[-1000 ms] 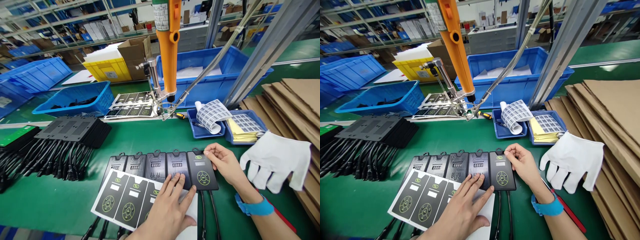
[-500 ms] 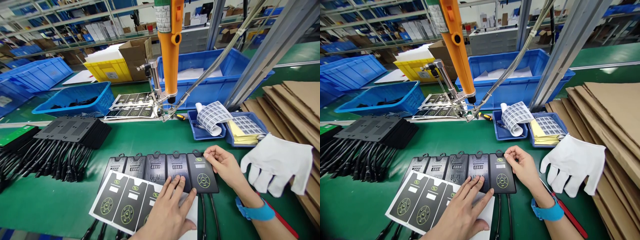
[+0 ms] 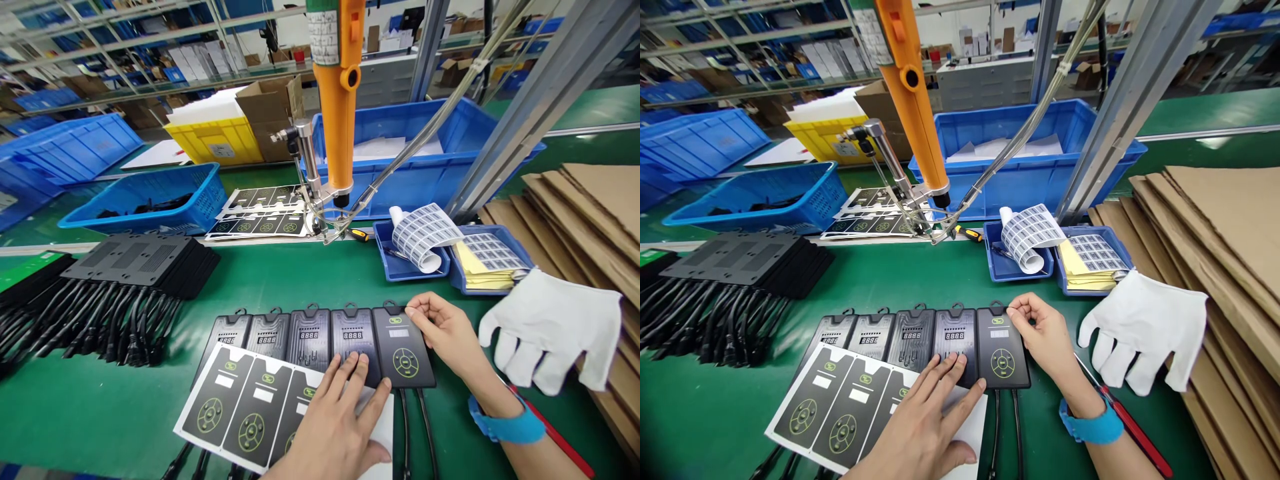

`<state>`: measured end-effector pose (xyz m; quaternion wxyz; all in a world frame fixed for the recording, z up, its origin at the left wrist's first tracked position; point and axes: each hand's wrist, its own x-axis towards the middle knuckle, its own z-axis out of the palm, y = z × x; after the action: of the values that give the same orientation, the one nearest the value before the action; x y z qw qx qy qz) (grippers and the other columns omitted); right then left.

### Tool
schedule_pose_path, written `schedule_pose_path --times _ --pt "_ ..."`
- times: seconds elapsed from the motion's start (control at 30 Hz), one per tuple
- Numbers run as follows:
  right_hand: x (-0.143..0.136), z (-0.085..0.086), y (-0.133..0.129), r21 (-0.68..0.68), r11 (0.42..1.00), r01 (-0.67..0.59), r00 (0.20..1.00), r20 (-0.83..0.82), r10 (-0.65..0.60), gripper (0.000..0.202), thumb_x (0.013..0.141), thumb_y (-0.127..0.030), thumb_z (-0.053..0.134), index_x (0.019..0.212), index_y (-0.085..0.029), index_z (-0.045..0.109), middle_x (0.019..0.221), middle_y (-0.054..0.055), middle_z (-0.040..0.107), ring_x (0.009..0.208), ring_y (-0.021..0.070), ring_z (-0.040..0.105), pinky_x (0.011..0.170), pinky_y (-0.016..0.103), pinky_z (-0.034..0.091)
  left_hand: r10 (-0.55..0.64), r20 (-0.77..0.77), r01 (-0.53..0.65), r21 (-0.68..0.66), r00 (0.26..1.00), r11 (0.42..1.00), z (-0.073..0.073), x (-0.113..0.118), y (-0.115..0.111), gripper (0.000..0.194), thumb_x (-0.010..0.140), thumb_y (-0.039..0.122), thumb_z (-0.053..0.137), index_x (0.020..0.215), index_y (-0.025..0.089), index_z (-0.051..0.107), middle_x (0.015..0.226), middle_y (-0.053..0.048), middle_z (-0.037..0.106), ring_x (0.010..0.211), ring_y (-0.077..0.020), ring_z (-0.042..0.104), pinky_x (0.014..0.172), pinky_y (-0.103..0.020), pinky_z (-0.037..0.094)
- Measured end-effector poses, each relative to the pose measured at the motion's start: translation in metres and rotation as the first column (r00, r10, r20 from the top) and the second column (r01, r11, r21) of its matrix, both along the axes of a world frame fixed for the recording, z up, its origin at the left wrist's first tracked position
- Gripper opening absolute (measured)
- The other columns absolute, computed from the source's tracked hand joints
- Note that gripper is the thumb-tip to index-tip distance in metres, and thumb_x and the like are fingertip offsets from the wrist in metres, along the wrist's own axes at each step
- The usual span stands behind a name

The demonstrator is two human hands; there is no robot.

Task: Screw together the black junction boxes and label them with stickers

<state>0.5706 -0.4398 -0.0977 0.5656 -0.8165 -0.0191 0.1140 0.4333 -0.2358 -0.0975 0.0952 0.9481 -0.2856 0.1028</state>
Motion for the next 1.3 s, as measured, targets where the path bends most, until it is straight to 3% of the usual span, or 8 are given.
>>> schedule_pose_path --times 0.27,0.5,1.3 --pt "-0.0014 -0.0054 -0.0015 -0.081 0.997 0.008 0.999 0.052 -0.004 0.028 0.079 -0.049 0.061 0.080 -0.021 0.062 0.066 0.001 0.056 0.060 0.0151 0.051 0.053 0.028 0.040 -0.004 0.022 0.004 0.014 1.000 1.000 -0.0010 0.0003 0.0011 0.089 0.067 0.076 0.066 0.136 0.020 0.054 0.129 -0.022 0.062 0.119 -0.0388 0.061 0.090 -0.053 0.058" --pt "-0.0012 -0.0065 -0.0014 -0.134 0.991 0.003 0.997 0.080 0.008 0.025 0.080 -0.047 0.059 0.081 -0.022 0.061 0.067 0.000 0.056 0.062 0.0160 0.052 0.061 0.031 0.041 -0.002 0.056 0.001 0.007 0.998 1.000 0.0025 0.0026 -0.0002 0.089 0.064 0.076 0.068 0.132 0.020 0.058 0.126 -0.022 0.065 0.116 -0.0385 0.063 0.089 -0.052 0.059" --pt "-0.0016 -0.0022 0.0027 -0.238 0.970 0.042 0.994 0.111 -0.016 0.022 0.078 -0.043 0.056 0.077 -0.021 0.058 0.061 -0.002 0.055 0.058 0.0139 0.050 0.059 0.029 0.040 -0.007 0.021 0.007 0.000 1.000 1.000 0.0012 0.0019 0.0000 0.089 0.063 0.072 0.074 0.133 0.018 0.057 0.128 -0.023 0.063 0.118 -0.0392 0.061 0.092 -0.054 0.057"
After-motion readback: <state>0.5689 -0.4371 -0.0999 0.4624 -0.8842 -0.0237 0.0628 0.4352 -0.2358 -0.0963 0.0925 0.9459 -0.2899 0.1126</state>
